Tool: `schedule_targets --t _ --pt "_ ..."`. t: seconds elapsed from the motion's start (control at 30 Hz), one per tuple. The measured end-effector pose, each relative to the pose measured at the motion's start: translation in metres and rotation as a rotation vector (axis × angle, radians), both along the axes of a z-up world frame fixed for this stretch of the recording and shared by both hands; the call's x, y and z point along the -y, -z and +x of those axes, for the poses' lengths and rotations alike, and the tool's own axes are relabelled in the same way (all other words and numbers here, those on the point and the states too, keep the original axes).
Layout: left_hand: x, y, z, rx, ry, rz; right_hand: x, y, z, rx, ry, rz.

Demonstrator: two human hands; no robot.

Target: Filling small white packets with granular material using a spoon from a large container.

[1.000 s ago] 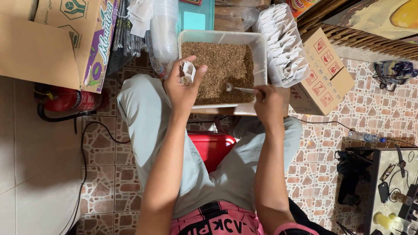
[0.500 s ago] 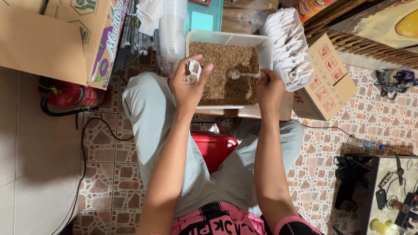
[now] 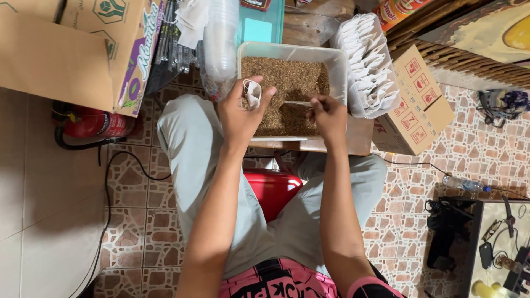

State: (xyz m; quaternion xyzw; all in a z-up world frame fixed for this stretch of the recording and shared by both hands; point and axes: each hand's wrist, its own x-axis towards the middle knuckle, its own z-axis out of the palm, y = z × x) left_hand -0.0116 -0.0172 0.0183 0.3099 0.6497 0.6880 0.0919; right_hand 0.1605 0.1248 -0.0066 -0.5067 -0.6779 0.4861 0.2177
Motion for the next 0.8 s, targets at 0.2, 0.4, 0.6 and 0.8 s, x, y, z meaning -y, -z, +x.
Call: schedule_targets --t 0.2,0.4,0.6,0.8 --pt "-0.001 -0.001 0.003 -0.19 0.147 -0.152 0.002 -0.022 0.026 -0.151 0.217 -0.091" --pt "-0.002 -0.01 0.004 -0.327 0.285 -0.283 -0.01 -0.004 0.056 -0.317 0.396 -0.064" --pt "-0.005 -0.004 0.009 -0.354 0.334 -0.354 0.005 -0.032 0.055 -0.367 0.474 -0.023" --pt "-0.008 0.004 0.01 -0.352 0.352 -0.367 0.021 -0.053 0.044 -0.402 0.5 -0.04"
